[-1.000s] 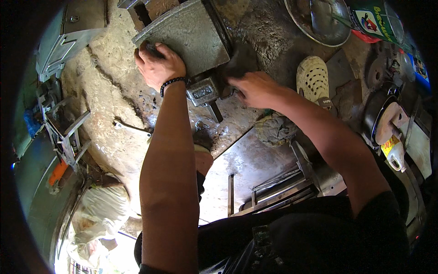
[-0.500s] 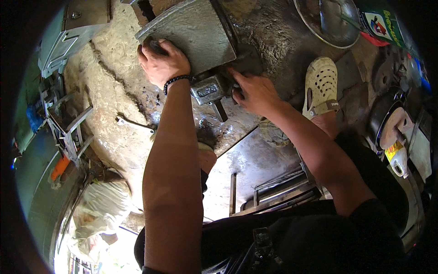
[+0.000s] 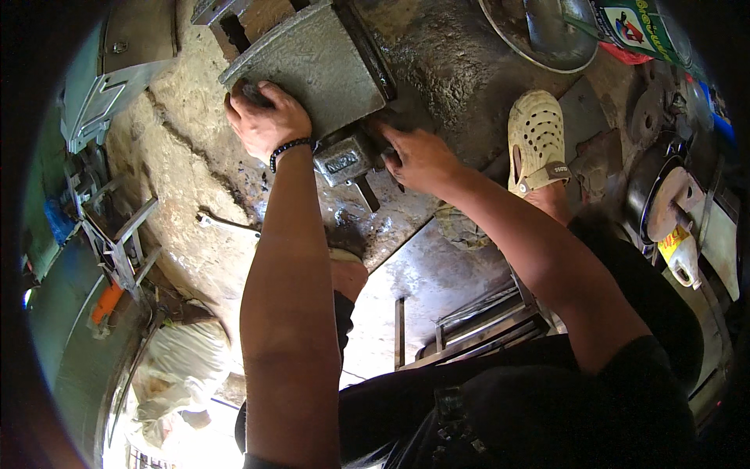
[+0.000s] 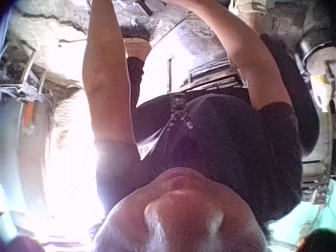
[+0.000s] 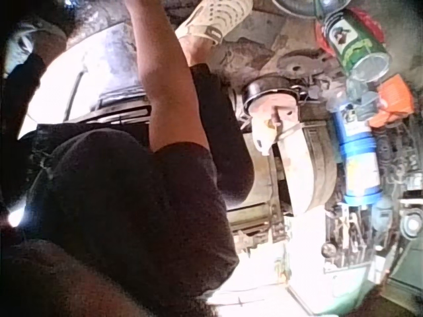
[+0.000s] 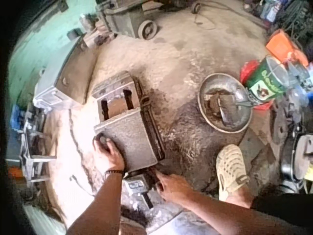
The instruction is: The person sits on the floor of a workshop and uses a cloth to wipe and clean a rectangular metal part. They repeatedly rub the surfaces and edges of the object, occasionally repositioning it to access different sides.
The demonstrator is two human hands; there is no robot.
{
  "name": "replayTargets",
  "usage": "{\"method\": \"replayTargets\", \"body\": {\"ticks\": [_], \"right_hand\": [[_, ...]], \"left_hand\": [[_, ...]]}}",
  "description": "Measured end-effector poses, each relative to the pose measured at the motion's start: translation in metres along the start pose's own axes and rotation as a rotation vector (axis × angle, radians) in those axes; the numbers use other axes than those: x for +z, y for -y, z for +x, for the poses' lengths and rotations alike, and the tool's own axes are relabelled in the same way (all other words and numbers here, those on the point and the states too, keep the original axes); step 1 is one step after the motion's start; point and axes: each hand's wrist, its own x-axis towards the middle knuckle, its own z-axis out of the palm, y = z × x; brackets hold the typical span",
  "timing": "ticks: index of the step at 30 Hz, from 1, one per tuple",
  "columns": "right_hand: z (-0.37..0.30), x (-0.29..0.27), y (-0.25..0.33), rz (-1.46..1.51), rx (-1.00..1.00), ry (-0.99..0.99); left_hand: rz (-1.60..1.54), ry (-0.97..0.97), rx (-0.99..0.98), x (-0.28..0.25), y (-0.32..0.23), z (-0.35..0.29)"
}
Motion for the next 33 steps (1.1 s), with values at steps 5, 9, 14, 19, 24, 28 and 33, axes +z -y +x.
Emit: {"method": "replayTargets", "body": {"ticks": [5, 9, 14, 19, 24, 28, 33], "right_hand": [[-0.024, -0.003, -0.011, 0.035, 0.0, 0.187], [-0.054, 0.007, -0.029, 0.271, -0.055, 0.02], [-0.034, 0.015, -0.024, 0.476, -0.293, -0.48], [0.003, -0.009, -0.001, 0.071, -0.06, 0.031], [-0.003, -0.01, 0.013, -0.088, 0.053, 0.127], [0.0, -0.005, 0.01, -0.157, 0.019, 0.106], [-0.011, -0.014, 0.0, -0.04, -0.005, 0.205]], "left_hand": [[0.022, 0.042, -0.002, -0.003, -0.001, 0.002], [-0.001, 0.027, 0.007, -0.001, 0.002, 0.002], [0.039, -0.006, 0.013, -0.001, 0.001, 0.001], [0.0, 0.012, 0.022, -0.003, -0.003, 0.002], [0.002, -0.02, 0.027, -0.001, 0.001, 0.0], [-0.007, -0.003, 0.022, 0.0, 0.002, 0.0], [0.013, 0.006, 0.029, -0.005, -0.003, 0.001]]}}
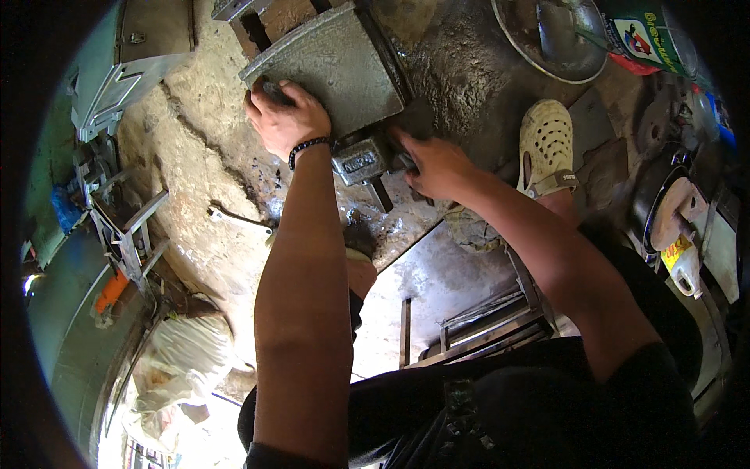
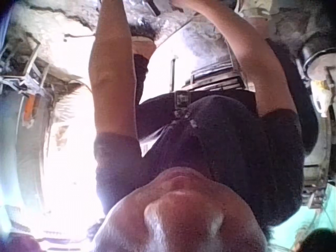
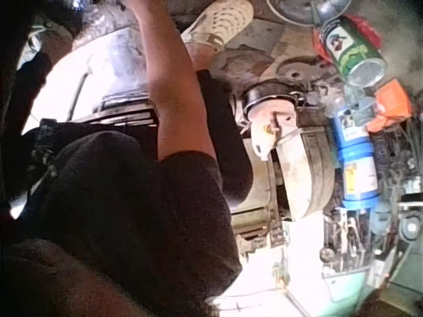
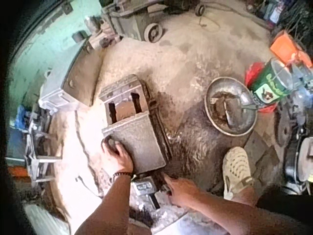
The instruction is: The person sits on the floor of a workshop and uses a cloth to wipe and clean a rectangular metal part. They repeatedly rub the surfaces and edges of the object, occasionally repositioning it to access different sides.
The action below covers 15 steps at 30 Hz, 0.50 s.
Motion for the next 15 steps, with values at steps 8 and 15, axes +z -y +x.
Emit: {"method": "replayTargets", "body": {"ticks": [8, 15], "right_hand": [[-0.035, 0.022, -0.016, 0.331, -0.127, -0.349], [0.016, 0.008, -0.006, 0.15, -0.086, -0.212]], "left_hand": [[0.006, 0.005, -0.029, 0.003, 0.004, -0.002], [0.012, -0.043, 0.057, 0.004, 0.006, 0.001]]}}
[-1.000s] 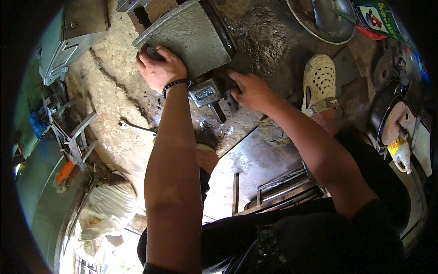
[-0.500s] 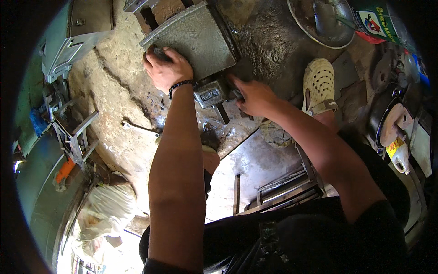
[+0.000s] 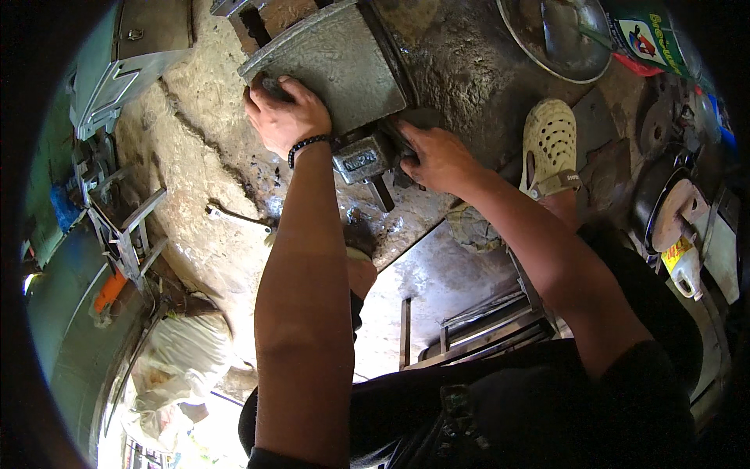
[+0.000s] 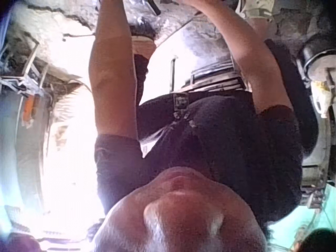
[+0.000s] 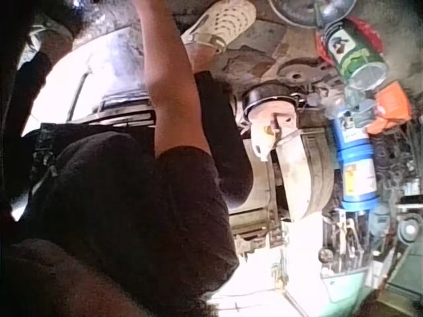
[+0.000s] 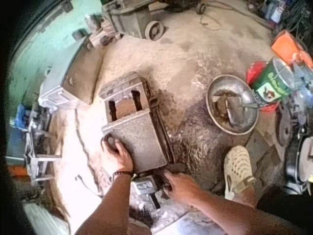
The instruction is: The person sits on the floor of a workshop and uses a cloth to wipe and clean a rectangular metal part. They repeatedly rub the surfaces and edges of the object, occasionally repositioning it to access different sides.
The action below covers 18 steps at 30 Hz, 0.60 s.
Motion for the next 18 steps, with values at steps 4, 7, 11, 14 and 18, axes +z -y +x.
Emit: {"method": "replayTargets", "body": {"ticks": [4, 7, 11, 14, 18], "right_hand": [[-0.001, -0.006, 0.006, 0.003, 0.072, 0.095], [0.0, -0.008, 0.011, -0.018, 0.096, 0.128], [-0.022, -0.008, 0.006, -0.013, 0.12, 0.221], [-0.054, -0.004, -0.004, -0.079, 0.05, 0.272], [-0.056, 0.009, -0.005, 0.198, -0.075, -0.243]], "left_hand": [[-0.024, 0.03, -0.047, 0.001, -0.001, -0.002], [-0.034, 0.049, -0.058, -0.001, -0.002, -0.001], [-0.027, 0.058, -0.05, -0.002, -0.003, 0.001], [-0.05, 0.048, -0.041, -0.001, -0.002, 0.001], [0.002, 0.055, -0.062, -0.001, -0.001, -0.001]]}}
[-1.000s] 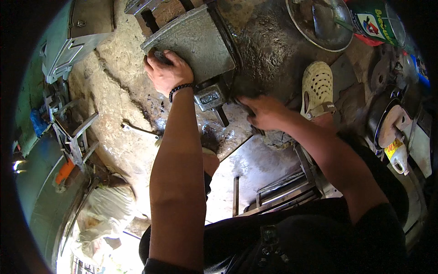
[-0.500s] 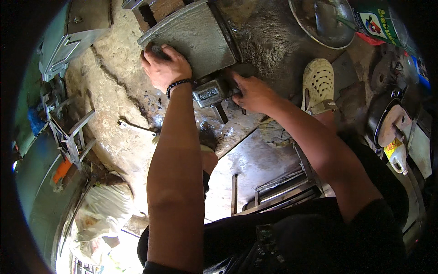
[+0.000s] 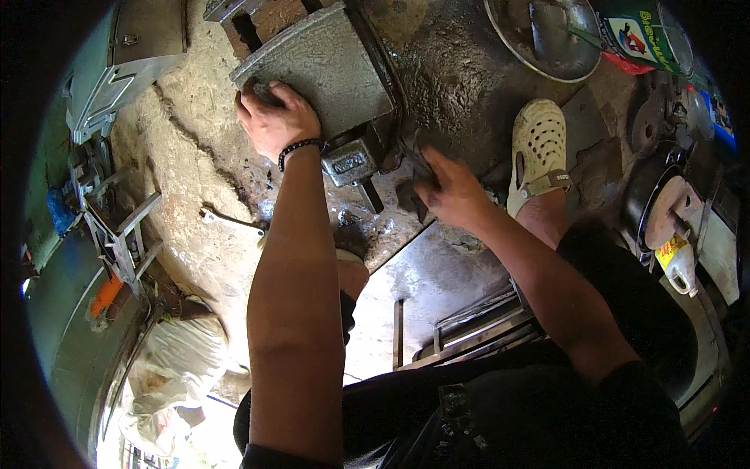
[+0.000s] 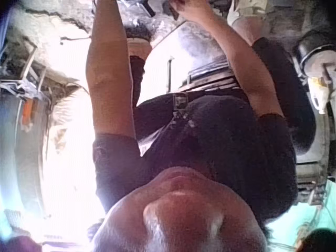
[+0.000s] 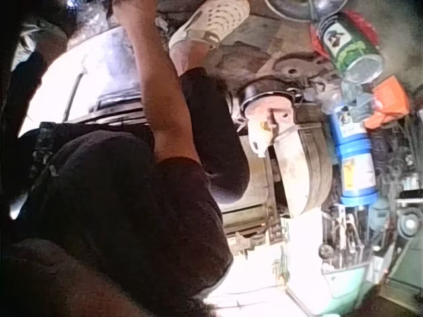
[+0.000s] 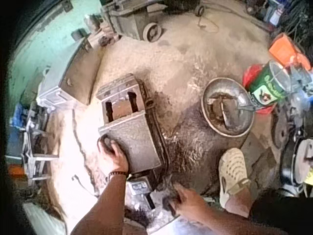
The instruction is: The person sits on the floor of a workshop and uses a cloth to wipe and clean a rectangular metal part. They repeatedly rub the surfaces and edges of the object, occasionally repositioning it to access different sides.
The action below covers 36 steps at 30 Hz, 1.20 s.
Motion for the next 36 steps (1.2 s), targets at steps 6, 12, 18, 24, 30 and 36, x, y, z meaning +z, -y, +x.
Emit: {"method": "replayTargets", "body": {"ticks": [6, 12, 18, 24, 30, 36], "right_hand": [[0.053, -0.005, 0.0, -0.231, 0.141, 0.291], [0.052, 0.01, 0.0, -0.046, 0.301, 0.32], [0.028, 0.0, -0.012, -0.083, 0.151, 0.479], [0.0, -0.004, -0.007, 0.02, 0.014, 0.188], [0.05, 0.004, -0.002, -0.103, 0.136, 0.269], [0.034, 0.006, -0.004, -0.125, 0.179, 0.416]], "left_hand": [[-0.036, -0.01, 0.017, 0.0, -0.001, 0.002], [0.011, 0.015, -0.034, 0.0, -0.002, -0.001], [-0.005, -0.009, -0.002, -0.002, -0.006, 0.002], [0.031, 0.021, -0.044, -0.002, -0.005, 0.001], [-0.021, 0.006, 0.0, -0.002, -0.004, 0.002], [-0.011, 0.007, -0.018, -0.002, -0.006, 0.002]]}}
